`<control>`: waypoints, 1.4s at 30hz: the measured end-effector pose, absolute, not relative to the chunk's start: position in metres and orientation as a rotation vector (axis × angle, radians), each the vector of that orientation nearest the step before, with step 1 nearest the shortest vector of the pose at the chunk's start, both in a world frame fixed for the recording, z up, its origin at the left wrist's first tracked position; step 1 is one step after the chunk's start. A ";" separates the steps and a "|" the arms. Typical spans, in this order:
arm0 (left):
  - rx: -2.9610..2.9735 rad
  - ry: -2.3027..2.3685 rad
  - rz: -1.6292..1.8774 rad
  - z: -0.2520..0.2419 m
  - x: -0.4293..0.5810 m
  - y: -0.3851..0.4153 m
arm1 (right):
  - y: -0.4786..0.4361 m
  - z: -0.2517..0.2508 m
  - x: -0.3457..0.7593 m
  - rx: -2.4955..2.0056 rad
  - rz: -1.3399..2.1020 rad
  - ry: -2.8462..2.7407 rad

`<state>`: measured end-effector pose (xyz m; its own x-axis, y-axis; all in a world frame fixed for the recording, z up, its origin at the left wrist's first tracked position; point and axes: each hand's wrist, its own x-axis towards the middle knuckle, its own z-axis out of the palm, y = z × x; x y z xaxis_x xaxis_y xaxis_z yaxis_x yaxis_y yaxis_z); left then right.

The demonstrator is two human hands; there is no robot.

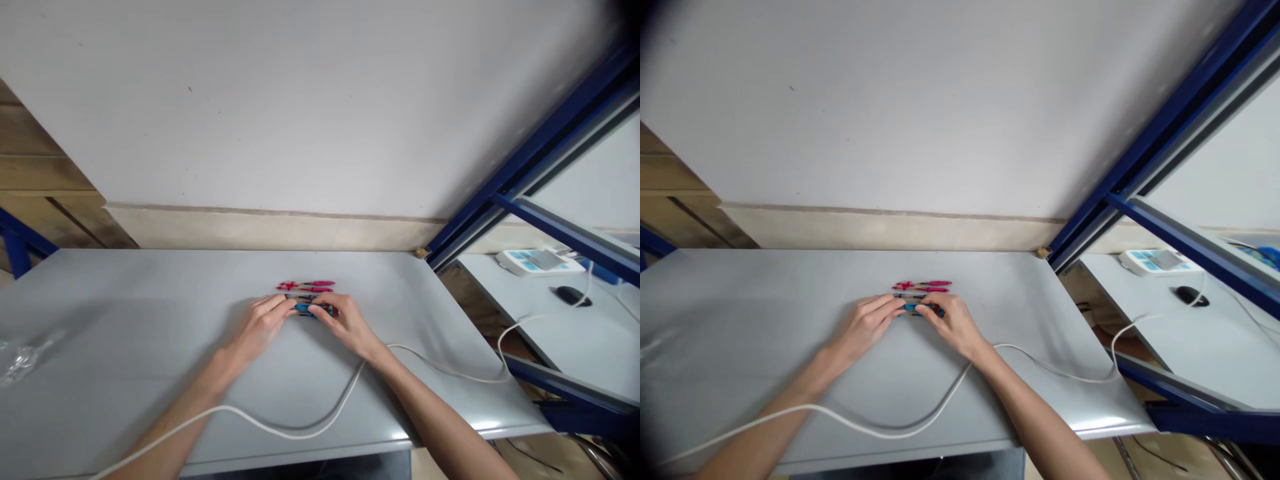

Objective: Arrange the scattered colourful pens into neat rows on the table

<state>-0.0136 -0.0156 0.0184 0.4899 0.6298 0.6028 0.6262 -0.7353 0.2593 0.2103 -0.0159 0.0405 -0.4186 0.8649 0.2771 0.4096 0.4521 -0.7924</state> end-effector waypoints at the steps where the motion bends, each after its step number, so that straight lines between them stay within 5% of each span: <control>1: 2.724 1.139 1.124 0.018 -0.013 -0.016 | -0.016 0.039 0.210 -1.090 0.831 -2.009; 8: 2.221 1.299 1.380 0.023 -0.014 -0.012 | -0.015 0.040 0.211 -0.994 1.109 -1.817; 13: 1.424 1.034 1.372 0.035 -0.011 -0.013 | -0.022 0.033 0.203 -0.853 0.914 -1.956; 23: 1.147 0.783 1.063 0.027 0.005 -0.021 | -0.041 0.013 0.190 -0.746 0.527 -2.192; 31: 1.930 1.083 1.246 0.025 -0.017 -0.013 | -0.027 0.027 0.216 -0.909 0.473 -1.692; 35: 2.627 1.013 0.937 0.011 -0.008 -0.019 | -0.017 0.038 0.224 -1.028 0.393 -1.389; 42: 2.667 1.079 0.905 0.008 0.008 -0.020 | -0.009 0.033 0.222 -1.120 0.342 -1.602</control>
